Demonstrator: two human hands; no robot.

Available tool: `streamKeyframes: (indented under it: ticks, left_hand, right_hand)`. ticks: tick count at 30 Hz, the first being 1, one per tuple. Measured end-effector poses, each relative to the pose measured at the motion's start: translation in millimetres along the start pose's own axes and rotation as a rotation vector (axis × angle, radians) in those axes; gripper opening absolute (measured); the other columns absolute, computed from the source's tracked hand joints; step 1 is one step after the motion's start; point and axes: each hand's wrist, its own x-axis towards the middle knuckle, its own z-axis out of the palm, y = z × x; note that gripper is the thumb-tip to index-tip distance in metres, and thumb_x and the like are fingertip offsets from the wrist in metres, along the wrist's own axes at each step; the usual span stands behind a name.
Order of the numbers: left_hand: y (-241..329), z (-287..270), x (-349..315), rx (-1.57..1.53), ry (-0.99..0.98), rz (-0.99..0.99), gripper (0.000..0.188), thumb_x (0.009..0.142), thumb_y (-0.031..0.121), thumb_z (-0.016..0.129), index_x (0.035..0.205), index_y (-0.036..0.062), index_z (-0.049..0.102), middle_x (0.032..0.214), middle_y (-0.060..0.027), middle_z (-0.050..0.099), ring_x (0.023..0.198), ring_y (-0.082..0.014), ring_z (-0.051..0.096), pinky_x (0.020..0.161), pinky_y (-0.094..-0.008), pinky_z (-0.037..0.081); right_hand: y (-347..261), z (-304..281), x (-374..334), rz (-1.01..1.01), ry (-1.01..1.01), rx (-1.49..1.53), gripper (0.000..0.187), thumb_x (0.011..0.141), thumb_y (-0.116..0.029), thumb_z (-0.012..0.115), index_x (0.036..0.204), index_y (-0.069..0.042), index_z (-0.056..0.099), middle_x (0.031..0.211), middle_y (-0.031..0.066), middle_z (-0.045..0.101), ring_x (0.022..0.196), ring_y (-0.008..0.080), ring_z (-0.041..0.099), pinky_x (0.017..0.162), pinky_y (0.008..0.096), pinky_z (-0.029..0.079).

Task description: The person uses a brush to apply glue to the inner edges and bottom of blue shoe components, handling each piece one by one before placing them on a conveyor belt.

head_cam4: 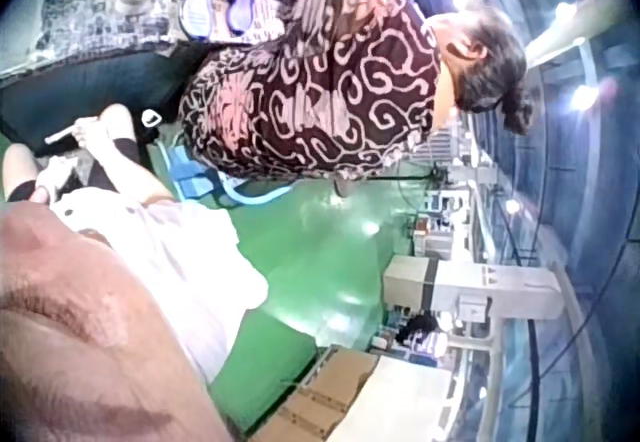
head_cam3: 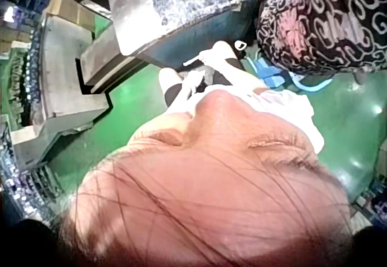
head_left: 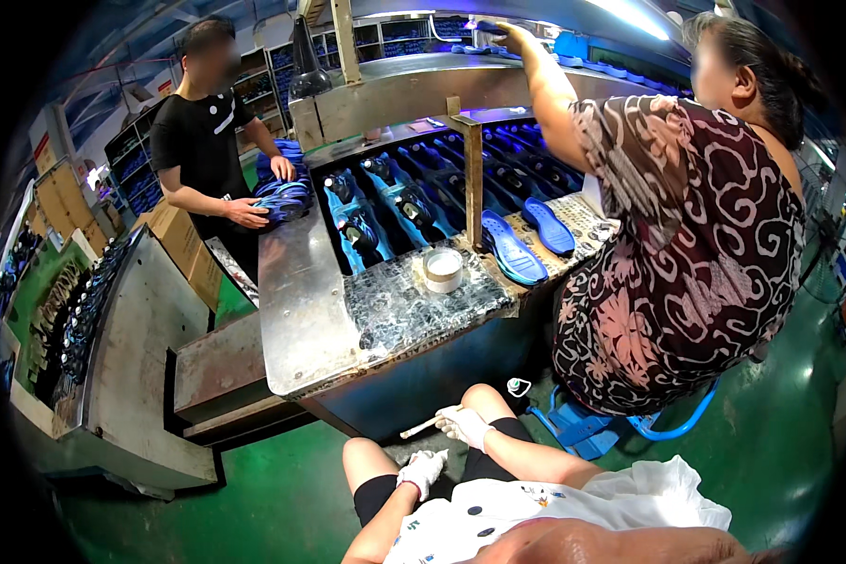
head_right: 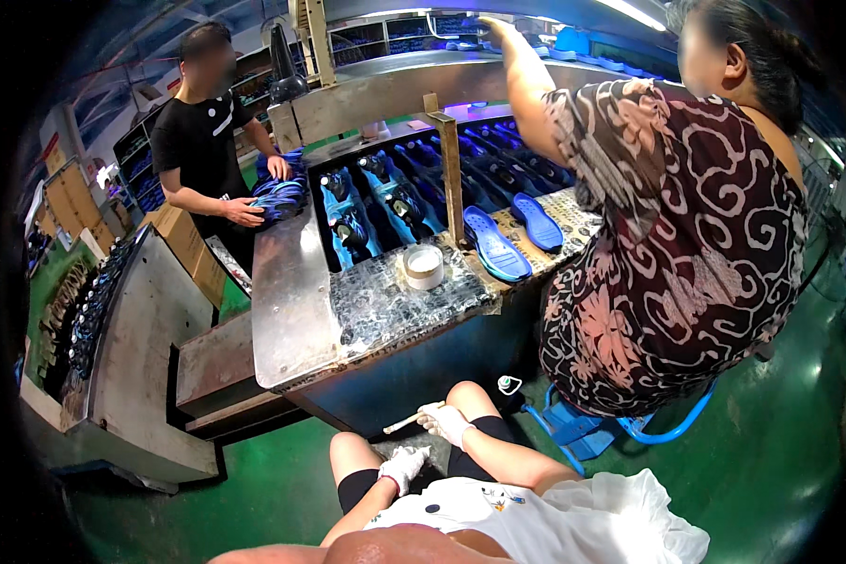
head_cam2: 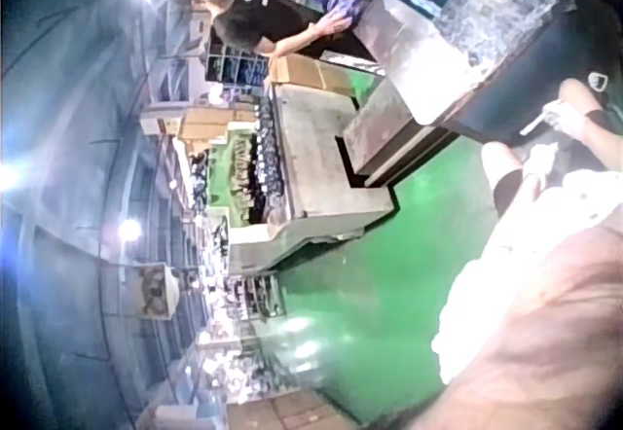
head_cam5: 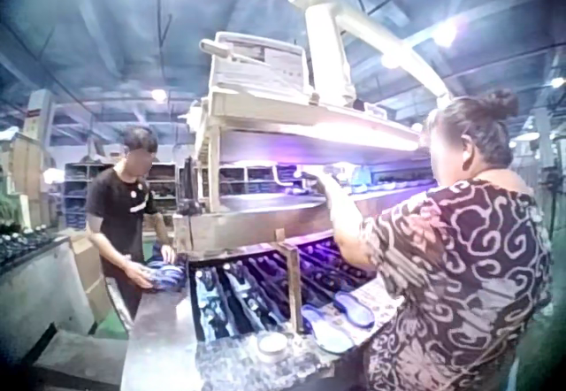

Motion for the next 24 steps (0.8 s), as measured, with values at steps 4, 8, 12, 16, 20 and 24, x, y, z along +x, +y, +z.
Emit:
streamKeyframes:
  ticks: [4,8,12,16,20,24]
  left_hand:
    - [-10.9,7.7,15.4,-0.102,-0.102,-0.065,0.058,0.088,0.054,0.045,0.111,0.0054,0.066,0.119,-0.0178,0.062,0.114,-0.0346,0.057,0.094,-0.0425,0.043]
    - [-3.4,-3.3,3.5,-0.060,-0.034,-0.041,0.056,0.089,0.053,0.044,0.107,0.0053,0.068,0.114,-0.0175,0.065,0.110,-0.0341,0.059,0.092,-0.0424,0.044]
    - [16.0,-21.9,-22.7,-0.134,0.007,-0.105,0.054,0.090,0.050,0.044,0.104,0.0036,0.068,0.109,-0.0174,0.066,0.106,-0.0346,0.060,0.090,-0.0428,0.045]
    - [10.6,-19.7,-7.9,-0.055,-0.106,0.012,0.059,0.092,0.051,0.040,0.105,0.0004,0.066,0.109,-0.0223,0.065,0.108,-0.0366,0.059,0.094,-0.0433,0.045]
    - [3.5,-10.5,-5.9,-0.194,-0.046,-0.083,0.052,0.090,0.049,0.048,0.088,0.0015,0.069,0.090,-0.0184,0.069,0.092,-0.0341,0.065,0.082,-0.0436,0.048]
    - [-4.8,-1.1,0.7,-0.140,-0.042,0.007,0.054,0.093,0.047,0.039,0.091,0.0003,0.068,0.088,-0.0222,0.066,0.094,-0.0344,0.065,0.087,-0.0430,0.047]
  right_hand:
    - [4.6,-3.7,4.0,-0.017,-0.016,0.007,0.021,0.095,-0.025,0.056,0.107,-0.009,0.060,0.084,0.0043,0.066,0.063,0.0090,0.060,0.051,0.0210,0.048]
    - [5.0,-3.3,6.7,-0.018,-0.032,-0.017,0.025,0.095,-0.030,0.057,0.108,-0.009,0.062,0.086,0.0021,0.066,0.067,0.0082,0.059,0.058,0.0221,0.046]
    - [3.6,1.3,7.2,0.010,-0.038,0.001,0.022,0.096,-0.025,0.055,0.107,-0.007,0.060,0.085,0.0053,0.065,0.065,0.0111,0.059,0.055,0.0230,0.048]
    - [8.4,-15.4,14.9,-0.002,-0.039,0.082,0.024,0.094,-0.023,0.058,0.110,-0.007,0.057,0.087,0.0061,0.064,0.069,0.0119,0.058,0.055,0.0235,0.046]
    - [6.5,-13.7,10.9,-0.014,-0.035,0.044,0.024,0.094,-0.026,0.058,0.109,-0.006,0.060,0.085,0.0052,0.066,0.065,0.0095,0.059,0.055,0.0217,0.046]
    - [4.1,-14.4,5.6,-0.025,-0.032,0.039,0.022,0.094,-0.027,0.058,0.108,-0.009,0.058,0.083,0.0044,0.064,0.064,0.0106,0.059,0.054,0.0227,0.047]
